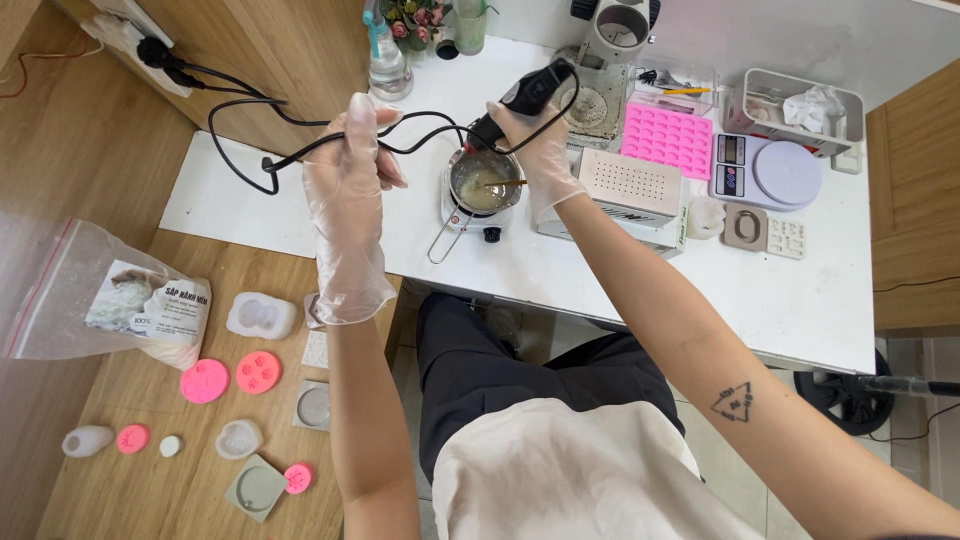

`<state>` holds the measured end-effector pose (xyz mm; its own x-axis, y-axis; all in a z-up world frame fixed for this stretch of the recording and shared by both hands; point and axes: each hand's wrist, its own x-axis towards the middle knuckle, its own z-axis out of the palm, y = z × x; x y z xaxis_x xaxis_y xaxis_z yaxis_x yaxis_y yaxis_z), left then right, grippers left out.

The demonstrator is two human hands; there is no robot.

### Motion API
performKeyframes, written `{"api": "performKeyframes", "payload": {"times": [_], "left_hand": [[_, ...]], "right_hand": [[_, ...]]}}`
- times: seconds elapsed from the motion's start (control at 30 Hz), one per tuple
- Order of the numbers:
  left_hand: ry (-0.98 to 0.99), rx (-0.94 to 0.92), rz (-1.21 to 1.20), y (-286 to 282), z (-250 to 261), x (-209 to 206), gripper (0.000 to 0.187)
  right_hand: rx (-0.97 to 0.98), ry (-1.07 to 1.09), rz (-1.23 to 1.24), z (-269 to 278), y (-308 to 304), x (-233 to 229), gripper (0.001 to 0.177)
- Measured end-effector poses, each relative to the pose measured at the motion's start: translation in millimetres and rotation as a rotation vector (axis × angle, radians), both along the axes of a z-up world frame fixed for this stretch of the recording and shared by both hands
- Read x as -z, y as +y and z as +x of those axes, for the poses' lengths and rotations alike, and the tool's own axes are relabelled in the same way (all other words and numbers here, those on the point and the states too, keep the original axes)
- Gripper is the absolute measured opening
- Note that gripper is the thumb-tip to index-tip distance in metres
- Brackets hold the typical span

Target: Melting wax in a container using a heating plate and heat gun.

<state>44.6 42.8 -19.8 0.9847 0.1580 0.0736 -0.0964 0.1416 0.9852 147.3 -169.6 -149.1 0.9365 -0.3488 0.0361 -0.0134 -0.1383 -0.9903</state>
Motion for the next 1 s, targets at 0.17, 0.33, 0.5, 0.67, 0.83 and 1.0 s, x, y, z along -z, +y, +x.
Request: {"api": "performKeyframes", "payload": {"times": [0.17, 0.33, 0.5, 0.67, 0.83, 1.0], "left_hand": [[0.011, -0.008, 0.0, 10.4, 1.9, 5.9, 0.051], [-0.008, -0.005, -0.035, 16.7, 0.6, 9.2, 0.05], [-0.022, -0.023, -0.035, 18.6, -2.1, 7.6, 0.051], [-0.041, -0.035, -0.053, 23.5, -5.8, 9.3, 0.051], [-0.016, -0.052, -0.038, 29.5, -16.7, 3.1, 0.049], [-0.01, -0.065, 0.04, 37.1, -24.0, 6.5, 0.045]], "right_hand": [[-0.07, -0.009, -0.207, 0.8, 11.6, -14.5, 0.035], [-0.104, -0.14, -0.312, 13.7, 14.3, 2.1, 0.034], [-0.159, -0.207, -0.444, 13.0, 19.6, -6.7, 0.033], [-0.258, -0.152, -0.412, 15.2, 23.6, -16.0, 0.033], [-0.329, -0.122, -0.48, 19.6, 29.6, -30.7, 0.035], [-0.37, -0.119, -0.545, 34.1, 34.9, -27.4, 0.033]]}}
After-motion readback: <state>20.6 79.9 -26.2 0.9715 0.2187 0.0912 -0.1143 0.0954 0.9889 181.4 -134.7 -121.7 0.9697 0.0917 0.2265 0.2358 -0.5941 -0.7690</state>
